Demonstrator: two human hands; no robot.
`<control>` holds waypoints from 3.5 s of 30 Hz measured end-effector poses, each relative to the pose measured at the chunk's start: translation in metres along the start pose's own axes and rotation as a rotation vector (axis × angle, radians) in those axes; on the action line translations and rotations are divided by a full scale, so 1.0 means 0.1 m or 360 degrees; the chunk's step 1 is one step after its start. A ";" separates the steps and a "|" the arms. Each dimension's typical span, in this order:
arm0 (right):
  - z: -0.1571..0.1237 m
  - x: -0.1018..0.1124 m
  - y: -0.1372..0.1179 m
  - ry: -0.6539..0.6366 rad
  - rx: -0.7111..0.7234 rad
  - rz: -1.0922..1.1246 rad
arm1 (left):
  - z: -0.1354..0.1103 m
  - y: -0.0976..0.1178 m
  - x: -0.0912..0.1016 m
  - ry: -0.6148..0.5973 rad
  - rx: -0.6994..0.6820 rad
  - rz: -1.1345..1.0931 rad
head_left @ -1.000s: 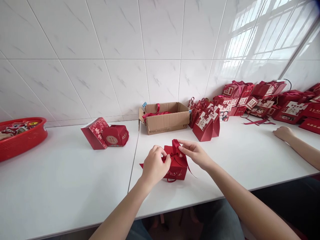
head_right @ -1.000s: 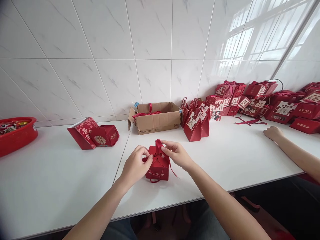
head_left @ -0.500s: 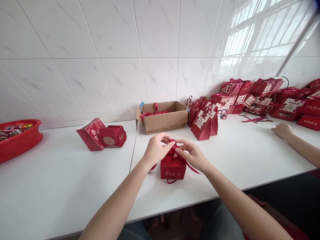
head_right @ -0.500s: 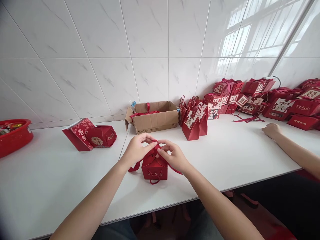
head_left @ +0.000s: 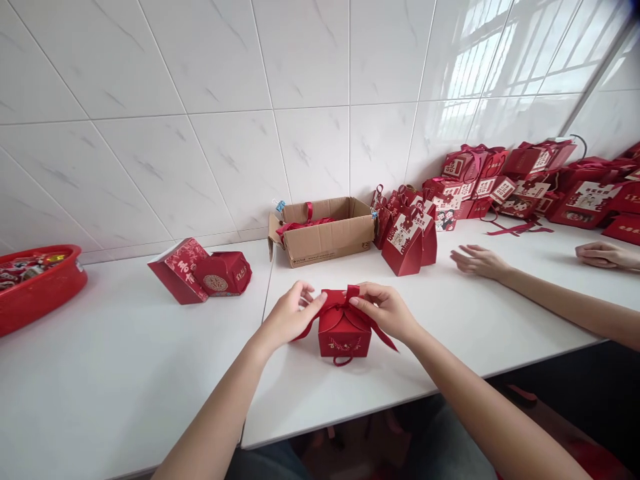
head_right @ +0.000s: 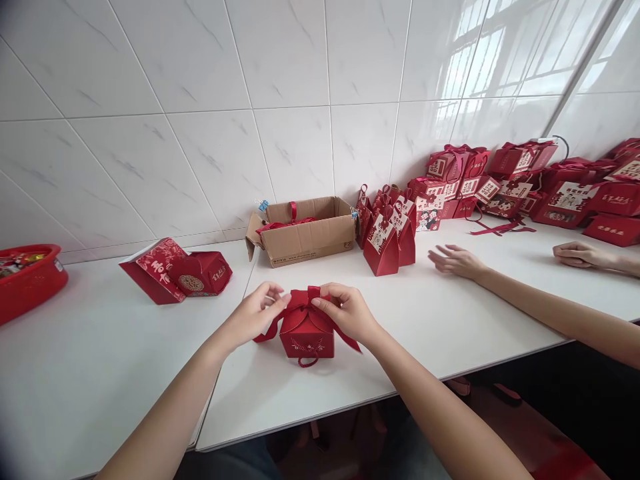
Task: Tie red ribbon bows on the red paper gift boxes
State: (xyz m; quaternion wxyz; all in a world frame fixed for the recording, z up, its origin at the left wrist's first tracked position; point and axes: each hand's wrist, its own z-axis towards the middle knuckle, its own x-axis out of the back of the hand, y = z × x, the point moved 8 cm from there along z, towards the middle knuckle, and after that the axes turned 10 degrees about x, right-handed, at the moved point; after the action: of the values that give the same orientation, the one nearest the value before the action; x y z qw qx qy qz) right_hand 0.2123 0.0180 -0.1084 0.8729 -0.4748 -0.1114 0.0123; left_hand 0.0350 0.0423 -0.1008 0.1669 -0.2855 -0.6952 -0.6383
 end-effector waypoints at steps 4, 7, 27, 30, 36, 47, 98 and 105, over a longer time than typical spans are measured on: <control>-0.03 -0.05 0.04 -0.0247 -0.0077 0.0165 | -0.05 -0.19 -0.15 -0.0319 0.0109 0.0068; -0.03 -0.08 0.05 -0.0407 -0.0131 0.0268 | -0.07 -0.12 -0.16 -0.0331 0.0033 0.0003; 0.00 -0.17 -0.08 -0.0582 -0.0385 0.0262 | -0.08 0.02 -0.02 0.0023 -0.0173 0.0183; 0.04 -0.16 -0.06 -0.0406 -0.0448 0.0149 | -0.12 0.17 0.09 -0.0003 -0.0180 0.0213; 0.13 -0.13 -0.11 -0.0246 -0.0333 -0.0350 | -0.16 0.73 0.13 -0.0380 -0.0188 0.0153; 0.18 -0.22 -0.18 -0.0354 -0.0124 -0.0285 | 0.27 0.76 -0.14 -0.0444 -0.0152 -0.0293; 0.15 -0.11 0.07 0.0269 -0.0011 -0.0181 | 0.04 0.27 -0.12 -0.0026 -0.0652 -0.0335; 0.17 -0.08 -0.10 0.0280 0.0366 -0.0618 | 0.01 0.28 -0.11 0.0264 -0.0762 -0.0201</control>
State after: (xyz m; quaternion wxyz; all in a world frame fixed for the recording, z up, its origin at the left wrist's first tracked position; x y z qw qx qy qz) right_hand 0.2000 0.0252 -0.0929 0.9136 -0.3412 -0.1220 -0.1846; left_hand 0.0606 0.0424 -0.0854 0.1108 -0.2196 -0.5247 -0.8150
